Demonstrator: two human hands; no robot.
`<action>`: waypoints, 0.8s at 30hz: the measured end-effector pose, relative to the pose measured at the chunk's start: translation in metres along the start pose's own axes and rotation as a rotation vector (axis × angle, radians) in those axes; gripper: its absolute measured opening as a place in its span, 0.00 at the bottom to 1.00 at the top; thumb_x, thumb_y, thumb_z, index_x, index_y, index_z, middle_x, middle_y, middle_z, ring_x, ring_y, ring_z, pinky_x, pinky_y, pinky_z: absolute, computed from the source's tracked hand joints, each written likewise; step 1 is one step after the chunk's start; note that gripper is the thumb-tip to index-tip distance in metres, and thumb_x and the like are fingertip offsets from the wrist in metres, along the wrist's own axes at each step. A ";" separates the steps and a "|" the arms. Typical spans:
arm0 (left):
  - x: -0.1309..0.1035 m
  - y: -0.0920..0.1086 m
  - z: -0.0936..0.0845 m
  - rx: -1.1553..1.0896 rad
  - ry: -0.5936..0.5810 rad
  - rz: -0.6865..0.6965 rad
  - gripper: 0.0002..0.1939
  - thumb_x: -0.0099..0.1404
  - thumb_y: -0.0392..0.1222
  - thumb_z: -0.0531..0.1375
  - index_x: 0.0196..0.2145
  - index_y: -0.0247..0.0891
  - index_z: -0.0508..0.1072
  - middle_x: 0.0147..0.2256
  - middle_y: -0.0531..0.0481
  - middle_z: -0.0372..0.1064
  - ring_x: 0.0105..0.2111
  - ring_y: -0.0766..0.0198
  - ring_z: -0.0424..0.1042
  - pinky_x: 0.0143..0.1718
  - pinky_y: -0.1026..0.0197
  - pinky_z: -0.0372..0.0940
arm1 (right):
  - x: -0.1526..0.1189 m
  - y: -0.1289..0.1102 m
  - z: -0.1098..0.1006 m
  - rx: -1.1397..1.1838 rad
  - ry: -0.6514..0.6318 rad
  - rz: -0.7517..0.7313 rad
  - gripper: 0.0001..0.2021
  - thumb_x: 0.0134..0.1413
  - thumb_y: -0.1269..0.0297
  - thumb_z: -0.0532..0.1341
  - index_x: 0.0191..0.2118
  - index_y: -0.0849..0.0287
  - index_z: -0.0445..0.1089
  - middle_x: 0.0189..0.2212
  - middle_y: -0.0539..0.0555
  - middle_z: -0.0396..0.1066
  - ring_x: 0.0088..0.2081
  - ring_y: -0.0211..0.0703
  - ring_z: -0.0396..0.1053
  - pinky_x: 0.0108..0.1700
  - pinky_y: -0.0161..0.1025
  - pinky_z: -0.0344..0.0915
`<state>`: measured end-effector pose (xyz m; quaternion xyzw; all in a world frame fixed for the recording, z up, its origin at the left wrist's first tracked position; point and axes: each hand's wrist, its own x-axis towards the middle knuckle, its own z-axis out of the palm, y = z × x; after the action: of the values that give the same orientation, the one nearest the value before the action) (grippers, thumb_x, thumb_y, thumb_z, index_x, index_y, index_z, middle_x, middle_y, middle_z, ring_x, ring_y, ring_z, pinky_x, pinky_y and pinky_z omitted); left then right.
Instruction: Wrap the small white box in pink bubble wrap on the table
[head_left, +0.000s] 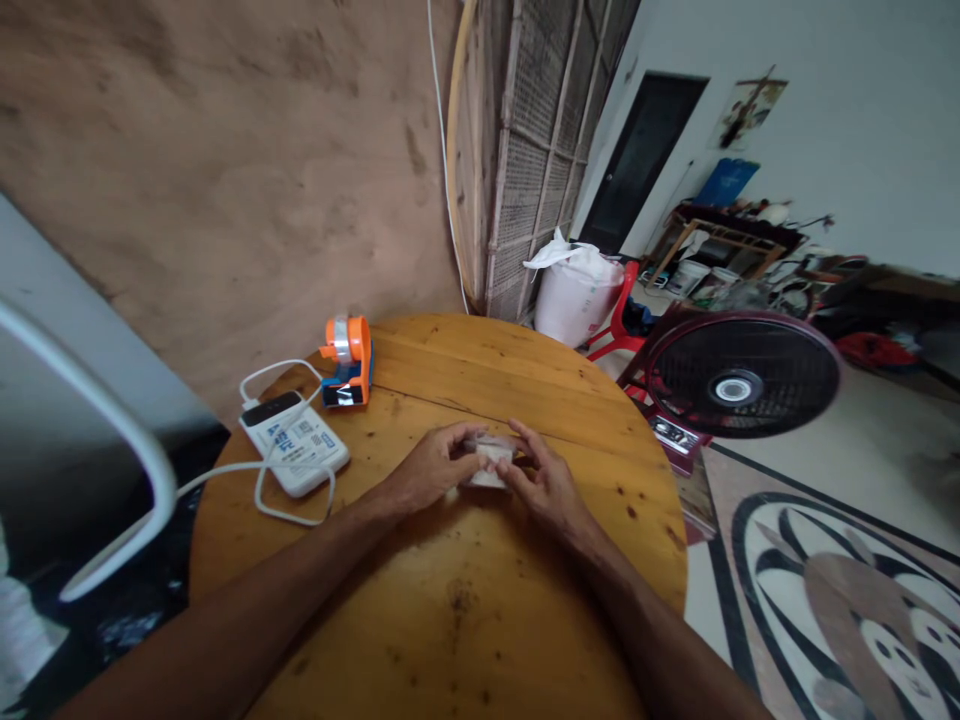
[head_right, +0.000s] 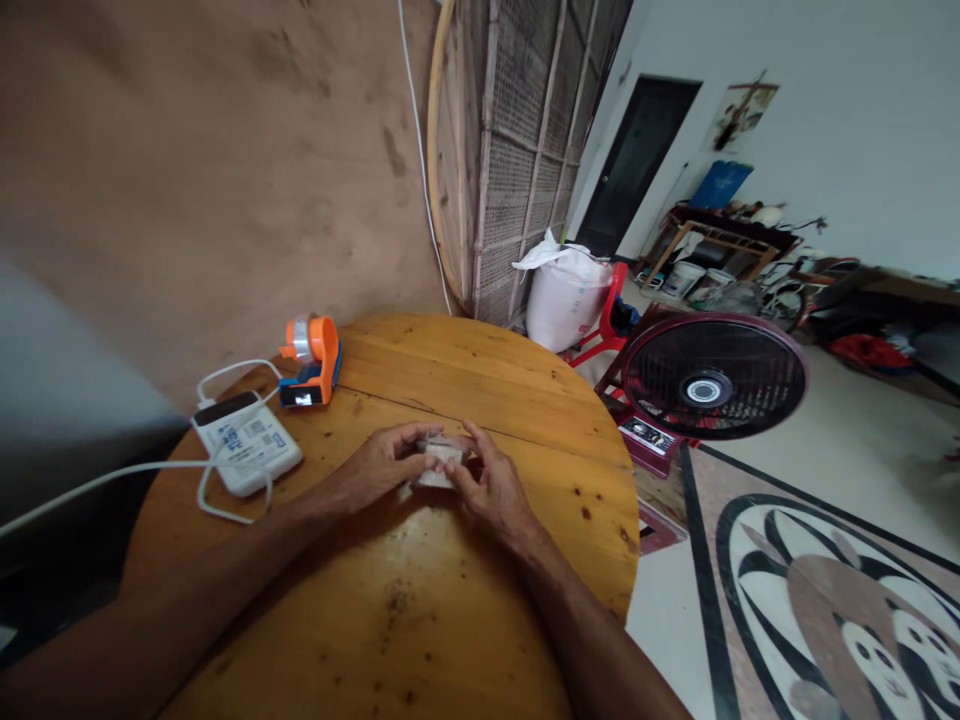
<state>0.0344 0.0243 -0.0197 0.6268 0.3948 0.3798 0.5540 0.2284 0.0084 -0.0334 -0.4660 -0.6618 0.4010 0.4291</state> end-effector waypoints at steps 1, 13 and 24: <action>0.000 0.001 0.000 -0.001 -0.011 -0.002 0.22 0.59 0.41 0.58 0.52 0.33 0.68 0.44 0.43 0.73 0.42 0.57 0.73 0.44 0.55 0.68 | 0.000 -0.002 0.000 -0.031 0.006 -0.005 0.29 0.53 0.59 0.63 0.60 0.56 0.60 0.39 0.55 0.74 0.39 0.47 0.72 0.42 0.42 0.69; 0.001 0.005 0.001 0.033 -0.039 -0.035 0.17 0.60 0.43 0.57 0.45 0.33 0.74 0.39 0.45 0.75 0.39 0.59 0.72 0.40 0.61 0.65 | 0.000 -0.011 0.004 -0.249 0.027 -0.047 0.26 0.57 0.60 0.58 0.61 0.61 0.59 0.39 0.58 0.75 0.44 0.49 0.72 0.45 0.45 0.70; 0.003 0.004 0.003 -0.061 -0.053 -0.006 0.15 0.60 0.40 0.57 0.44 0.34 0.74 0.39 0.46 0.74 0.37 0.62 0.71 0.38 0.63 0.64 | 0.001 -0.007 0.007 -0.149 0.122 -0.120 0.21 0.56 0.63 0.59 0.55 0.58 0.64 0.43 0.58 0.76 0.39 0.45 0.75 0.40 0.41 0.73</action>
<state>0.0383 0.0256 -0.0156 0.6183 0.3700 0.3734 0.5843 0.2197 0.0064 -0.0285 -0.4796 -0.6890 0.2951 0.4563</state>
